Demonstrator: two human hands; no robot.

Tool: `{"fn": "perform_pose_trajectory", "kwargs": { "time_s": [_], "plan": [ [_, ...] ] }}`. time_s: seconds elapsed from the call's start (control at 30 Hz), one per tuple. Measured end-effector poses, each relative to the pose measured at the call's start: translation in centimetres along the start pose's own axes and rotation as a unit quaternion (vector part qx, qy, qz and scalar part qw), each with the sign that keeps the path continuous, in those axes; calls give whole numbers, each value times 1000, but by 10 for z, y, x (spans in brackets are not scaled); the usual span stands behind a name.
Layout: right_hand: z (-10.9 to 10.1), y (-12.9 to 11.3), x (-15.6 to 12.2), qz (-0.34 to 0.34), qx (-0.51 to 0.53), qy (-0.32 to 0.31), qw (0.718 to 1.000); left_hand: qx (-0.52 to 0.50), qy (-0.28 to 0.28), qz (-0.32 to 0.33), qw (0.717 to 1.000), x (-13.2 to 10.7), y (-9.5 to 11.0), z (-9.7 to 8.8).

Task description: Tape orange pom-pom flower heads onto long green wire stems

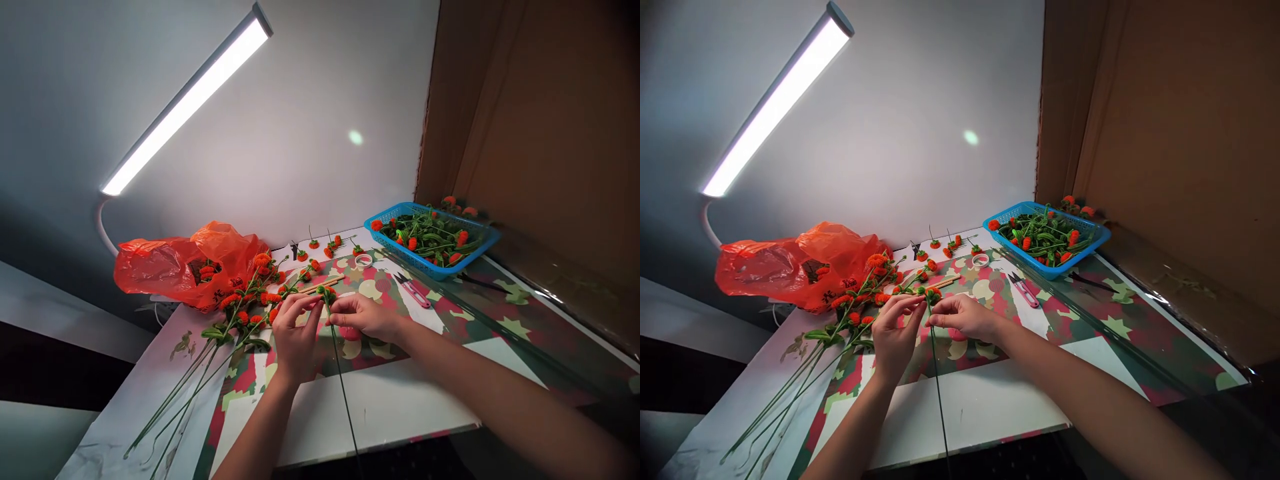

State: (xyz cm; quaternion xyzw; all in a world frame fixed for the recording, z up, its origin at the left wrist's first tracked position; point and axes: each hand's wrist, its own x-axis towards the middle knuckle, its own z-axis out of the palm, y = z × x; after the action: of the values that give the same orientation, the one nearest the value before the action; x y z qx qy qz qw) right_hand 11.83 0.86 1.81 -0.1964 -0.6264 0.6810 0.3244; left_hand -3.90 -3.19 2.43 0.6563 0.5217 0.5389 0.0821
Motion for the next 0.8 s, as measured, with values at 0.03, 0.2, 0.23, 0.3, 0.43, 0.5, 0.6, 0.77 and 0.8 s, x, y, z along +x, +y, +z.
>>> {"fn": "perform_pose_trajectory", "kwargs": {
  "time_s": [0.03,0.2,0.23,0.3,0.43,0.5,0.6,0.77,0.8],
  "plan": [
    [0,0,0,3,3,0,1000,9,-3,20,1000,3,-2,-1],
    [0,4,1,3,35,8,999,-27,-78,7,997,4,-2,-3],
    [1,4,1,7,36,19,999,-48,-87,-30,995,2,0,-4],
    [3,3,1,13,20,48,999,-88,-83,-123,985,-2,7,-3],
    [9,1,1,2,-7,84,996,-157,-22,-267,950,-3,18,1],
    [11,1,1,-5,-18,97,995,-182,3,-293,939,-1,21,2],
    [12,3,1,-11,-30,109,994,-185,17,-297,937,1,23,4],
    [13,5,1,-13,-19,110,994,-111,11,-238,965,-1,23,0],
    [13,5,1,-14,-19,110,994,-99,-7,-227,969,0,23,-1]
  ]
}}
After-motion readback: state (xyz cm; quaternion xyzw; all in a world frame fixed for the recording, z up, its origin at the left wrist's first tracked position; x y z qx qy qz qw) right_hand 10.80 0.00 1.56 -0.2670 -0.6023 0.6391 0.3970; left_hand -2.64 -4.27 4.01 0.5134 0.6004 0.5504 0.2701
